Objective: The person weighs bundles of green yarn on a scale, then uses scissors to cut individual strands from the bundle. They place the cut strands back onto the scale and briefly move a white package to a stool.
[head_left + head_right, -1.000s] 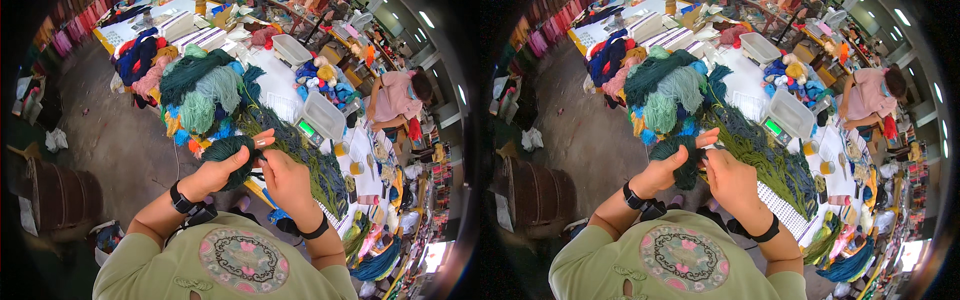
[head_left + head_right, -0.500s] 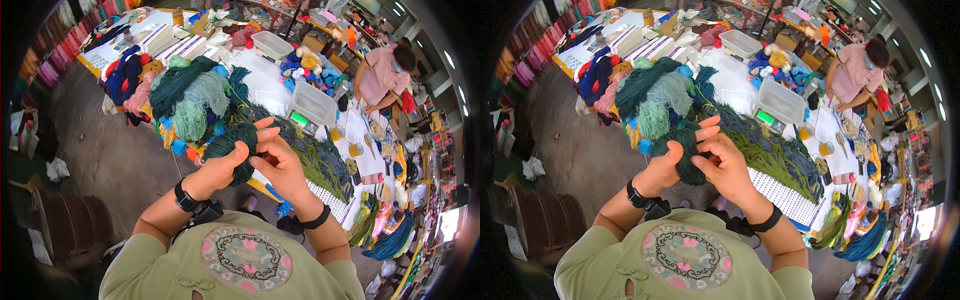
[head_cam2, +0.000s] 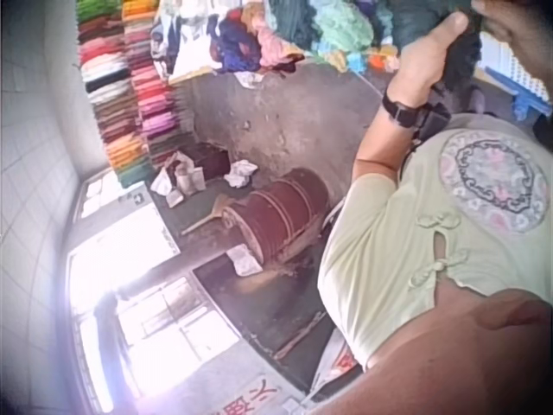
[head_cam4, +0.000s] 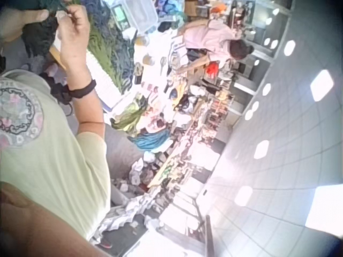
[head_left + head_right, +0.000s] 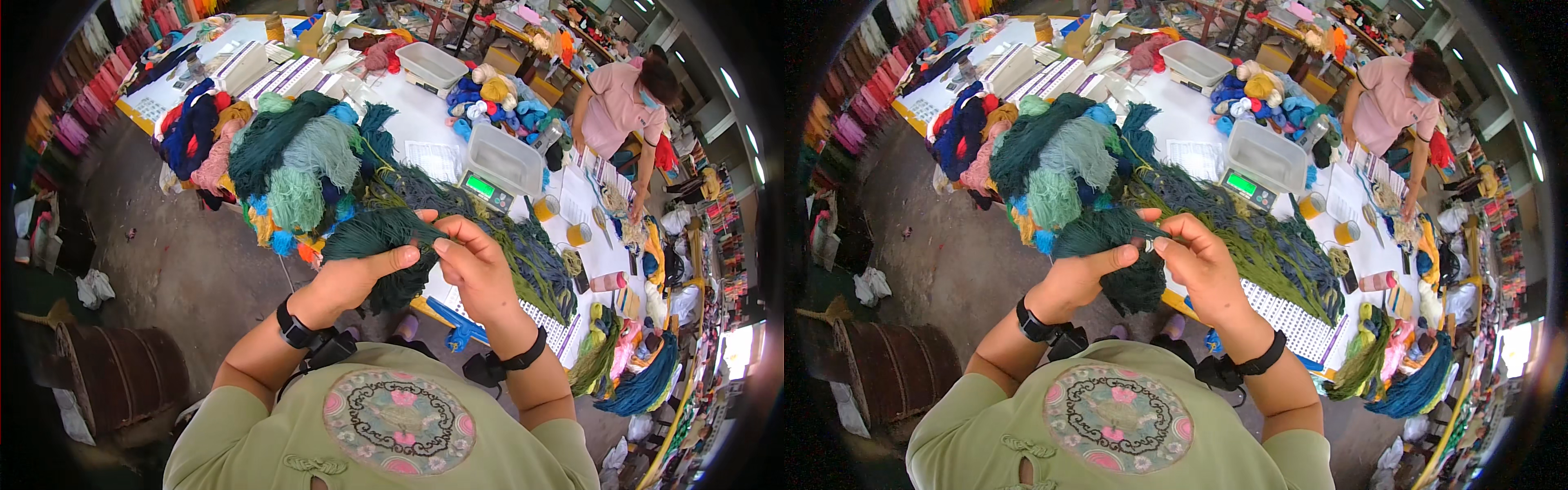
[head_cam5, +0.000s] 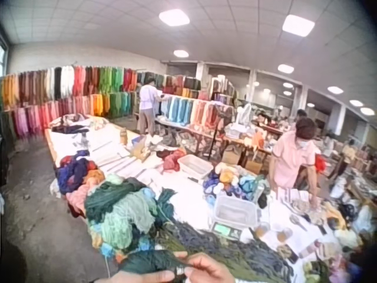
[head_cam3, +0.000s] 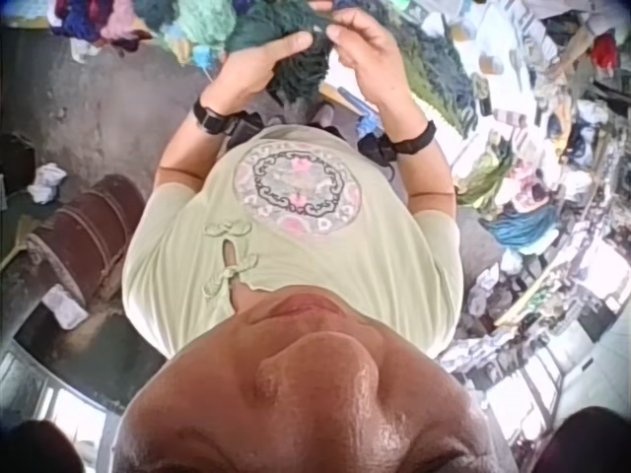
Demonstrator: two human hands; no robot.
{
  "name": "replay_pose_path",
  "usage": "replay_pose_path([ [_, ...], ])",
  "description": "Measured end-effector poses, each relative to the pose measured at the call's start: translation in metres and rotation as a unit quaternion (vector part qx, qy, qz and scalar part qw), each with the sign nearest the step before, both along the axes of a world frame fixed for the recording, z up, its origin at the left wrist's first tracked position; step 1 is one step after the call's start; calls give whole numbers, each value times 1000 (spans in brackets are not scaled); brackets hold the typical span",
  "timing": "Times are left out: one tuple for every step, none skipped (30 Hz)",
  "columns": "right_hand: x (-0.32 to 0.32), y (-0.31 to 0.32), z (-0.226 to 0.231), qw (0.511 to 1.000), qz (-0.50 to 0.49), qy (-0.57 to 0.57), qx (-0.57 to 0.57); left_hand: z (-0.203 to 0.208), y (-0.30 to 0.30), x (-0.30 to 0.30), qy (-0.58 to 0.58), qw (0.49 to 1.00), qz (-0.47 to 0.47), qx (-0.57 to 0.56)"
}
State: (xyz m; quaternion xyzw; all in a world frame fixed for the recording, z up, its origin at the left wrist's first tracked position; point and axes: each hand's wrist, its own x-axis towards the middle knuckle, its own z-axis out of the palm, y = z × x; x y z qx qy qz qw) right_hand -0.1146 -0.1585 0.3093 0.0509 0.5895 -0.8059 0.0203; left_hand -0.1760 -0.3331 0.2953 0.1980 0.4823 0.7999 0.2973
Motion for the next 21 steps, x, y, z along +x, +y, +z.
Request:
replay_pose_path([
  [1, 1, 2, 1000, 7, -6, -18, 0, 1, 0, -45, 999, -13, 21],
  [1, 2, 3, 999, 30, -6, -39, -1, 2, 0, -48, 999, -15, 16],
  [1, 4, 3, 999, 15, -13, -36, -1, 2, 0, -46, 998, -14, 34],
  [0, 7, 3, 997, 41, -26, -61, -3, 4, 0, -43, 998, -14, 52],
  [-1, 9, 3, 994, 60, -38, -87, -4, 5, -1, -44, 998, -12, 52],
  [-3, 12, 1, 993, 67, -40, -85, -6, 7, -2, -37, 998, -9, 54],
  [-5, 14, 0, 993, 88, -44, -57, -7, 9, -2, -31, 998, -4, 52],
  [-7, 15, -2, 993, 96, -73, -15, -7, 11, -3, -31, 998, -5, 57],
  [-8, 18, -3, 992, 110, -50, -29, -8, 14, -4, -72, 996, 9, 57],
  [-9, 18, -5, 991, 122, -18, 47, -7, 15, -5, -112, 992, 21, 56],
  [-10, 20, -5, 982, 145, 12, 121, -7, 18, -5, -120, 991, 15, 60],
  [-11, 21, -6, 984, 133, 13, 122, -6, 19, -5, -122, 990, 18, 65],
  [-11, 23, -6, 994, 108, -8, 32, -5, 19, -6, -129, 990, -16, 55],
  [-10, 25, -6, 995, 71, -36, -56, -4, 17, -7, -142, 989, -45, 24],
  [-10, 28, -6, 994, 40, -27, -99, -4, 13, -8, -50, 996, -72, -12],
  [-8, 32, -7, 993, 54, -15, -105, -5, 10, -7, -41, 994, -96, -9],
  [-4, 39, -8, 983, 27, -46, -178, -7, 3, -7, 5, 994, -84, -72],
  [0, 46, -11, 964, 17, -63, -258, -9, -8, -10, 62, 987, -66, -132],
  [2, 60, -15, 935, 66, -75, -340, -10, -22, -17, 98, 982, -101, -126],
  [5, 75, -20, 935, 67, -69, -341, -15, -33, -20, 25, 995, -95, -13],
  [11, 91, -28, 950, 83, -93, -286, -22, -40, -21, -79, 984, -53, 147],
])
